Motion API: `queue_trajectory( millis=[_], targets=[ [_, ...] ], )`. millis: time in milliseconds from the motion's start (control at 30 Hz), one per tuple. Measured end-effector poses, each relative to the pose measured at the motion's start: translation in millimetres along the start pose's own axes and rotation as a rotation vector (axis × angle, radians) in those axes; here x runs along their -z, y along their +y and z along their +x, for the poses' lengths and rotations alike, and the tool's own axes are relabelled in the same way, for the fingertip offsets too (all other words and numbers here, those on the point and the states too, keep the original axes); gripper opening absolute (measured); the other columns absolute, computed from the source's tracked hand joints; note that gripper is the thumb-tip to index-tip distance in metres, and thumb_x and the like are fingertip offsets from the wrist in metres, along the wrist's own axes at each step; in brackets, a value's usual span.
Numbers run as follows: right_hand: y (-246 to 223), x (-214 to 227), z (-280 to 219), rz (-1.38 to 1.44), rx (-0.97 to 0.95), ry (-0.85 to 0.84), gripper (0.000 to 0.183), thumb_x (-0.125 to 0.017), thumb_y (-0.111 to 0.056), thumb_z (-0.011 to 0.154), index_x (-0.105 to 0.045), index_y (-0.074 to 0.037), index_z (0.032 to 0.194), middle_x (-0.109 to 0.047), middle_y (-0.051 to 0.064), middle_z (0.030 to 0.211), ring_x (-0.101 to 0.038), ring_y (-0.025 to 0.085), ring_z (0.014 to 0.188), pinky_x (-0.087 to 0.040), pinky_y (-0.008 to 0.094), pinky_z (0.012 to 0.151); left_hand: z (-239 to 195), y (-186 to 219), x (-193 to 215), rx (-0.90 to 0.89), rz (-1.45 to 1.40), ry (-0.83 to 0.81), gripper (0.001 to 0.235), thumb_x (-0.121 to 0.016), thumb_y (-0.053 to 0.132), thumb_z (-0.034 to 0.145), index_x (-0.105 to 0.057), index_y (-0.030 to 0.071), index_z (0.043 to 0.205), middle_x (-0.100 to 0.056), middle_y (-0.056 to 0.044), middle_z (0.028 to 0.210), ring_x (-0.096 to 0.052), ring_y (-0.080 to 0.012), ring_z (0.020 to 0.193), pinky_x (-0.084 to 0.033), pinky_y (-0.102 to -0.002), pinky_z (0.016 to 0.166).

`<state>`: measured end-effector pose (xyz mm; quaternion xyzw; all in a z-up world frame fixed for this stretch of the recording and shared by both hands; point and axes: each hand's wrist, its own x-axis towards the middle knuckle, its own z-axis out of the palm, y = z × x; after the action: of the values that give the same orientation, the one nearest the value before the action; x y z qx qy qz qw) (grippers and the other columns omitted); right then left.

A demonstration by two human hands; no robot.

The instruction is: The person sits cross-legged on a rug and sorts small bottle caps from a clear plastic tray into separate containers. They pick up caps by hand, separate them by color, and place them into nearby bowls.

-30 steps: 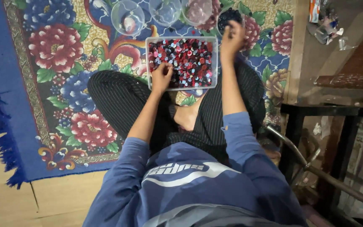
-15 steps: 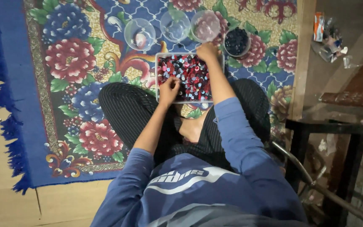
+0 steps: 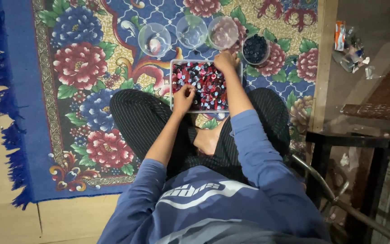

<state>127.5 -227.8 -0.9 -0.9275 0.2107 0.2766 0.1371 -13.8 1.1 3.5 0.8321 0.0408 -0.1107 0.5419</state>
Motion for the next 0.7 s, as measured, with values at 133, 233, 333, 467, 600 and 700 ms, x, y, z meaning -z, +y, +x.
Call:
queue_trajectory(
  millis=[133,233,333,467,600,700],
  targets=[
    [-7,30,-31,0.027,0.107,-0.053,0.049,-0.036,-0.036,0.102,-0.066,-0.021,0.137,-0.05,0.006,0.153,-0.031,0.043,0.147,-0.024,0.064,0.117,-1,1,1,0.013,-0.01,-0.001,0.012,-0.071,0.022,0.093,-0.076,0.022,0.105,-0.078,-0.009,0.09,-0.075,-0.0327,0.09,-0.059,-0.042,0.081],
    [0,18,-12,0.006,0.116,-0.098,0.053,-0.034,-0.039,0.101,-0.061,-0.021,0.143,-0.048,0.004,0.156,-0.032,0.041,0.146,-0.023,0.068,0.117,-1,1,2,0.012,-0.009,-0.003,0.011,-0.072,0.023,0.094,-0.076,0.022,0.104,-0.078,-0.008,0.091,-0.075,-0.0324,0.091,-0.059,-0.042,0.081],
    [-8,39,-37,-0.017,0.114,-0.11,0.052,-0.035,-0.04,0.101,-0.063,-0.019,0.14,-0.051,0.005,0.153,-0.034,0.04,0.145,-0.027,0.069,0.114,-2,2,4,0.038,-0.018,-0.013,0.012,-0.072,0.023,0.093,-0.076,0.023,0.104,-0.078,-0.007,0.091,-0.075,-0.0311,0.092,-0.059,-0.041,0.083],
    [-25,90,-98,-0.124,0.216,-0.166,0.053,-0.029,-0.025,0.102,-0.066,-0.015,0.138,-0.058,0.001,0.152,-0.036,0.031,0.149,-0.021,0.056,0.119,-2,-2,3,0.052,-0.018,-0.015,0.012,-0.072,0.024,0.093,-0.076,0.023,0.105,-0.078,-0.006,0.091,-0.075,-0.0302,0.093,-0.059,-0.041,0.083],
    [17,-15,50,-0.104,0.313,-0.088,0.05,-0.05,-0.028,0.09,-0.073,0.002,0.123,-0.066,0.02,0.137,-0.054,0.041,0.135,-0.043,0.057,0.111,0,-2,3,0.052,-0.007,-0.019,0.014,-0.071,0.024,0.094,-0.075,0.022,0.107,-0.078,-0.008,0.095,-0.074,-0.0345,0.095,-0.059,-0.046,0.084],
    [31,-54,117,-0.188,0.253,0.027,0.037,-0.061,-0.021,0.086,-0.076,0.003,0.109,-0.075,0.025,0.11,-0.066,0.043,0.119,-0.055,0.053,0.096,0,-9,0,0.056,0.019,-0.023,0.014,-0.071,0.025,0.095,-0.075,0.02,0.107,-0.078,-0.01,0.094,-0.074,-0.0364,0.095,-0.059,-0.047,0.084]
  ],
)
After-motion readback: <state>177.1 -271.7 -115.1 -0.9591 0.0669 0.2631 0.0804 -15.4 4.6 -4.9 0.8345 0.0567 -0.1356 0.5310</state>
